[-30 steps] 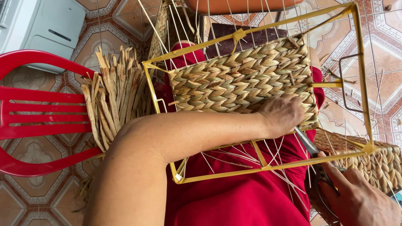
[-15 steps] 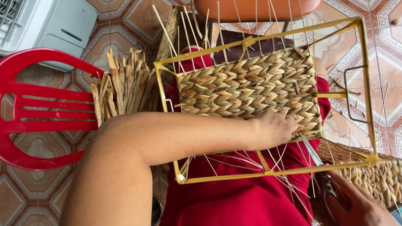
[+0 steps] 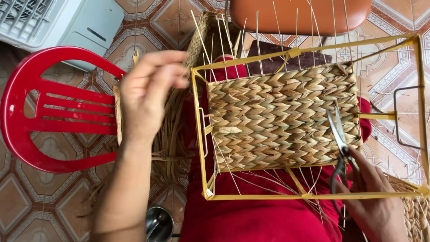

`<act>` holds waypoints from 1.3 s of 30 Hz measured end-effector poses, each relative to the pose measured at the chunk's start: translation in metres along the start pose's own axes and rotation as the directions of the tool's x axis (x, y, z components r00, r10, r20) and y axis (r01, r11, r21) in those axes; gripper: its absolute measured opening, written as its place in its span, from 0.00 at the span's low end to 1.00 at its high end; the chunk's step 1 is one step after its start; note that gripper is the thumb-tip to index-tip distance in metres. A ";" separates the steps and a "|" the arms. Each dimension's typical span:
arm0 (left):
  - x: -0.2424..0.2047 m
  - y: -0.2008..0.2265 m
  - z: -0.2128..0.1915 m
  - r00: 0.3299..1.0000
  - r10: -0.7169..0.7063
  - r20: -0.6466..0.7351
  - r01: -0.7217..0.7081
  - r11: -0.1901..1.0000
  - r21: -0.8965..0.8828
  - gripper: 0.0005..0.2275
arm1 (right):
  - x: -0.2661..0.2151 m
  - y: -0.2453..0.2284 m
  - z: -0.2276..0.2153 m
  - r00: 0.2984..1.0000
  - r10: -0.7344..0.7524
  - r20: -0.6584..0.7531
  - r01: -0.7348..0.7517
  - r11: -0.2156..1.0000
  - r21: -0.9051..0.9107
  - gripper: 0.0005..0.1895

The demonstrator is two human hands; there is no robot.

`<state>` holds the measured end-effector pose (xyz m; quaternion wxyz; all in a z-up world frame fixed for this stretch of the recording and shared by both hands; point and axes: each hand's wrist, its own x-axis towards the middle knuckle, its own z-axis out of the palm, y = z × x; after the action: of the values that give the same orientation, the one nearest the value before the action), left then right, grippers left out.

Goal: Weave dried water hyacinth leaves onto a metal frame to create a basket.

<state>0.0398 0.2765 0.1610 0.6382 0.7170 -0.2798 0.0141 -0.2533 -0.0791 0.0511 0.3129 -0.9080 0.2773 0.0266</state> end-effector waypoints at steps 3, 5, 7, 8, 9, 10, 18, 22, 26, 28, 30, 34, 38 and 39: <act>-0.022 -0.014 -0.020 0.969 0.211 -0.131 -0.017 0.583 0.812 0.11 | 0.022 -0.038 -0.012 1.000 -0.021 0.015 0.022 0.997 -0.076 0.45; -0.038 -0.035 -0.022 0.953 0.291 -0.081 -0.057 0.437 0.898 0.11 | 0.032 -0.061 -0.015 0.999 -0.033 0.019 0.035 0.989 -0.146 0.45; -0.054 -0.054 -0.025 0.934 0.355 -0.022 -0.084 0.281 0.956 0.12 | 0.043 -0.081 -0.014 0.999 -0.046 0.026 0.051 0.975 -0.218 0.44; -0.061 -0.063 -0.027 0.917 0.290 -0.273 -0.039 0.747 0.663 0.10 | 0.049 -0.088 -0.012 0.998 -0.009 0.064 0.029 0.948 -0.317 0.44; -0.067 -0.071 -0.028 0.889 0.102 -0.446 -0.030 0.986 0.164 0.08 | 0.054 -0.096 -0.010 0.995 0.033 0.096 0.009 0.911 -0.412 0.45; -0.060 -0.058 -0.027 0.888 0.101 -0.448 -0.031 0.986 0.162 0.08 | 0.056 -0.097 -0.005 0.995 0.032 0.094 0.010 0.910 -0.415 0.45; 0.026 -0.010 0.088 0.732 0.496 0.467 -0.660 0.685 0.308 0.07 | 0.060 -0.096 0.021 0.984 -0.178 -0.032 0.153 0.913 -0.378 0.40; 0.062 -0.068 0.168 0.675 0.109 0.729 -0.666 0.515 0.540 0.04 | 0.060 -0.087 0.022 0.982 -0.177 -0.066 0.138 0.913 -0.384 0.40; 0.073 -0.113 0.222 0.555 -0.129 0.822 -0.770 0.292 0.567 0.03 | 0.060 -0.083 0.019 0.983 -0.171 -0.072 0.130 0.911 -0.393 0.40; 0.070 -0.128 0.234 0.533 -0.151 0.832 -0.792 0.256 0.554 0.04 | 0.060 -0.080 0.017 0.984 -0.170 -0.060 0.132 0.907 -0.400 0.40; 0.072 -0.139 0.239 0.530 -0.097 0.842 -0.805 0.256 0.536 0.03 | 0.063 -0.076 0.017 0.977 -0.206 -0.058 0.167 0.903 -0.397 0.40; 0.074 -0.139 0.236 0.525 -0.092 0.846 -0.811 0.248 0.530 0.02 | 0.067 -0.070 0.023 0.953 -0.290 -0.083 0.241 0.897 -0.371 0.39; 0.074 -0.144 0.237 0.589 0.078 0.805 -0.786 0.289 0.547 0.03 | 0.076 -0.070 0.027 0.938 -0.335 -0.093 0.273 0.876 -0.397 0.39; 0.074 -0.148 0.237 0.607 0.133 0.783 -0.778 0.300 0.552 0.03 | 0.078 -0.069 0.029 0.937 -0.336 -0.091 0.275 0.874 -0.402 0.39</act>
<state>0.0841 0.0337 0.0110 0.0164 0.7718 -0.6243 0.1194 -0.1478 -0.0552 0.0489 0.1068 -0.9830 0.1433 -0.0415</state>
